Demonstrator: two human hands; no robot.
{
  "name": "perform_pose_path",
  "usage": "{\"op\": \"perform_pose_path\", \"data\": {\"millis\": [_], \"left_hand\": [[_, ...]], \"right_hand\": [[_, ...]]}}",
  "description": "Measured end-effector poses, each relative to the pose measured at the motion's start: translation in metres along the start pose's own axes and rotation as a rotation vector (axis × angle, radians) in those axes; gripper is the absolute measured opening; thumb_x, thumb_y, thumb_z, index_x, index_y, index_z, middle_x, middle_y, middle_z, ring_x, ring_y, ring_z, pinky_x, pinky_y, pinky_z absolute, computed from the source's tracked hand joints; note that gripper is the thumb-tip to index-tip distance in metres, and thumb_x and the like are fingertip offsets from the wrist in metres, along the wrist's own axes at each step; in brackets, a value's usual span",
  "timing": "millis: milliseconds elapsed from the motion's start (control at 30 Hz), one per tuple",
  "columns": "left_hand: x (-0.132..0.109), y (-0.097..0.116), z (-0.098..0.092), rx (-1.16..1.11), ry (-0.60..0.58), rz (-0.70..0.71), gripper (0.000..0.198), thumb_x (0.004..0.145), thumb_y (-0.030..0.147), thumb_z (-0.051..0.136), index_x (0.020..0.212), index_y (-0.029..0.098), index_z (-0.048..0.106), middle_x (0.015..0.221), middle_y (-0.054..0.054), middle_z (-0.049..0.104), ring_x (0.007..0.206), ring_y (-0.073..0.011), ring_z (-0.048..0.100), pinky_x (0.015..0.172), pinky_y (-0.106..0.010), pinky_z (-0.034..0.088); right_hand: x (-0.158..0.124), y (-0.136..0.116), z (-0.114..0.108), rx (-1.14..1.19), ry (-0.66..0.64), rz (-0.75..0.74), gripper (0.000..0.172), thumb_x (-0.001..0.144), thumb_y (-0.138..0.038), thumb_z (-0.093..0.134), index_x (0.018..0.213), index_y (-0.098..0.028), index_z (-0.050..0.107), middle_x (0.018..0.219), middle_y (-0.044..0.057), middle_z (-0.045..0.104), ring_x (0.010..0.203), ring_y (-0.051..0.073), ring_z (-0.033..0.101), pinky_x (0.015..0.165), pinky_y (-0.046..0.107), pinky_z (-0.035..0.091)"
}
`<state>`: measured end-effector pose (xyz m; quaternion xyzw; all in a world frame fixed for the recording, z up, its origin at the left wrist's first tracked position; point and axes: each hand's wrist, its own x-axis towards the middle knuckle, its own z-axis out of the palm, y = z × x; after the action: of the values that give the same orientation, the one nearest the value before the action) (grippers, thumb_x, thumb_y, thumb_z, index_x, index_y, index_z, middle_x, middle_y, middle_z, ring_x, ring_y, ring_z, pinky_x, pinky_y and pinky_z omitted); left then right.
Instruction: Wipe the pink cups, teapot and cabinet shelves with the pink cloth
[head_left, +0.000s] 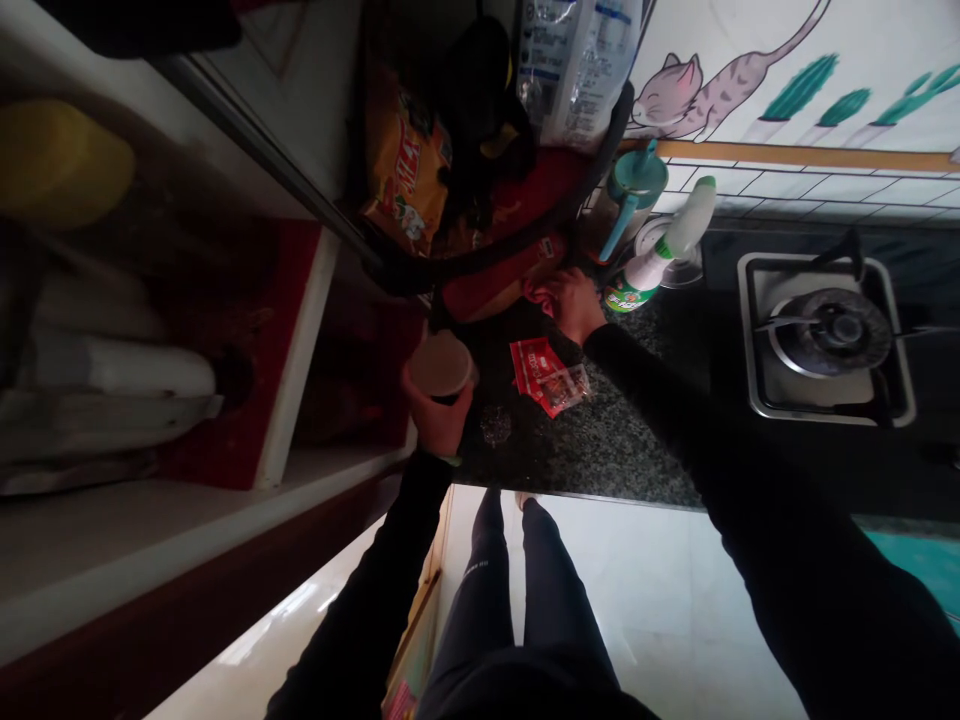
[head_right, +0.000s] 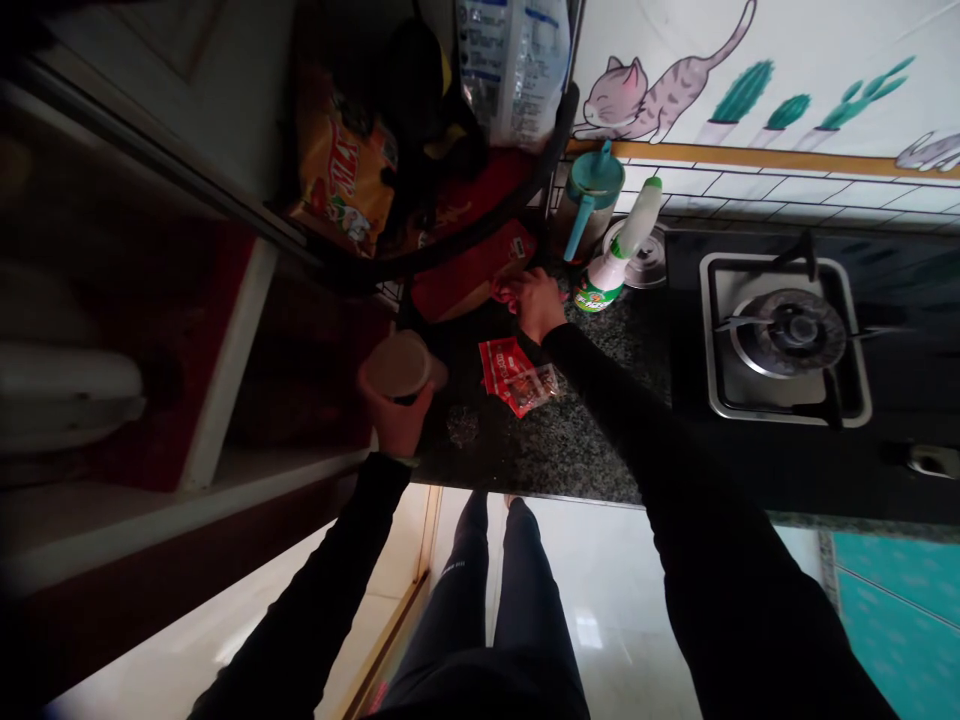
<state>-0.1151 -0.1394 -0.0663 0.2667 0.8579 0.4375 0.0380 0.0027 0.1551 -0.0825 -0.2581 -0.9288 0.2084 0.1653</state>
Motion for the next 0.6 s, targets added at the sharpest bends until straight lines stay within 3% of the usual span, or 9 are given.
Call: {"op": "perform_pose_path", "data": {"millis": [133, 267, 333, 433, 500, 567, 600], "left_hand": [[-0.004, -0.016, -0.014, 0.009, 0.006, -0.003, 0.108, 0.073, 0.025, 0.088, 0.156, 0.020, 0.020, 0.159, -0.025, 0.041, 0.144, -0.0300, 0.052, 0.122, -0.049, 0.043], [-0.011, -0.009, -0.032, -0.049, -0.002, 0.057, 0.125, 0.072, 0.024, 0.089, 0.164, 0.025, 0.005, 0.165, -0.024, 0.032, 0.149, -0.0312, 0.046, 0.122, -0.050, 0.043], [-0.023, 0.007, -0.046, -0.063, 0.051, 0.111, 0.115, 0.077, 0.027, 0.085, 0.165, 0.026, 0.010, 0.165, -0.023, 0.033, 0.150, -0.0316, 0.045, 0.121, -0.051, 0.044], [-0.040, 0.046, -0.054, 0.033, 0.063, 0.307, 0.072, 0.089, 0.028, 0.073, 0.154, 0.025, 0.042, 0.156, -0.017, 0.046, 0.149, -0.0309, 0.045, 0.123, -0.051, 0.041], [-0.036, 0.078, -0.036, 0.075, -0.133, 0.458, 0.049, 0.097, 0.025, 0.059, 0.145, 0.026, 0.052, 0.146, -0.012, 0.058, 0.146, -0.0279, 0.048, 0.125, -0.050, 0.038], [-0.012, 0.106, 0.003, 0.151, -0.292, 0.448, 0.050, 0.099, 0.023, 0.052, 0.149, 0.022, 0.049, 0.154, -0.013, 0.053, 0.153, -0.0287, 0.040, 0.129, -0.051, 0.032], [0.007, 0.117, 0.027, 0.190, -0.302, 0.404, 0.055, 0.098, 0.023, 0.052, 0.152, 0.017, 0.046, 0.159, -0.015, 0.047, 0.155, -0.0311, 0.035, 0.130, -0.053, 0.030]], "right_hand": [[-0.032, -0.003, -0.015, -0.016, 0.130, 0.051, 0.032, 0.093, -0.017, 0.056, 0.119, -0.019, 0.075, 0.128, 0.012, 0.069, 0.113, 0.033, 0.055, 0.098, 0.052, 0.047], [-0.087, -0.002, -0.018, -0.051, 0.126, 0.080, 0.033, 0.093, -0.017, 0.058, 0.121, -0.020, 0.075, 0.128, 0.012, 0.069, 0.114, 0.033, 0.054, 0.100, 0.052, 0.045], [-0.111, 0.005, -0.012, -0.054, 0.113, 0.112, 0.032, 0.094, -0.020, 0.058, 0.122, -0.019, 0.075, 0.129, 0.012, 0.069, 0.115, 0.033, 0.054, 0.102, 0.051, 0.046], [-0.132, 0.017, 0.002, -0.025, 0.144, 0.122, 0.033, 0.096, -0.023, 0.057, 0.125, -0.018, 0.073, 0.136, 0.012, 0.066, 0.120, 0.031, 0.054, 0.106, 0.049, 0.046], [-0.137, 0.021, 0.010, -0.009, 0.185, 0.125, 0.034, 0.097, -0.024, 0.056, 0.128, -0.019, 0.071, 0.141, 0.011, 0.063, 0.124, 0.030, 0.053, 0.109, 0.048, 0.046], [-0.137, 0.023, 0.015, -0.001, 0.217, 0.136, 0.034, 0.098, -0.026, 0.056, 0.128, -0.021, 0.070, 0.140, 0.011, 0.063, 0.124, 0.030, 0.053, 0.109, 0.047, 0.045], [-0.137, 0.023, 0.017, 0.002, 0.223, 0.137, 0.033, 0.098, -0.027, 0.056, 0.128, -0.021, 0.070, 0.140, 0.010, 0.063, 0.124, 0.030, 0.053, 0.109, 0.047, 0.045]]}}
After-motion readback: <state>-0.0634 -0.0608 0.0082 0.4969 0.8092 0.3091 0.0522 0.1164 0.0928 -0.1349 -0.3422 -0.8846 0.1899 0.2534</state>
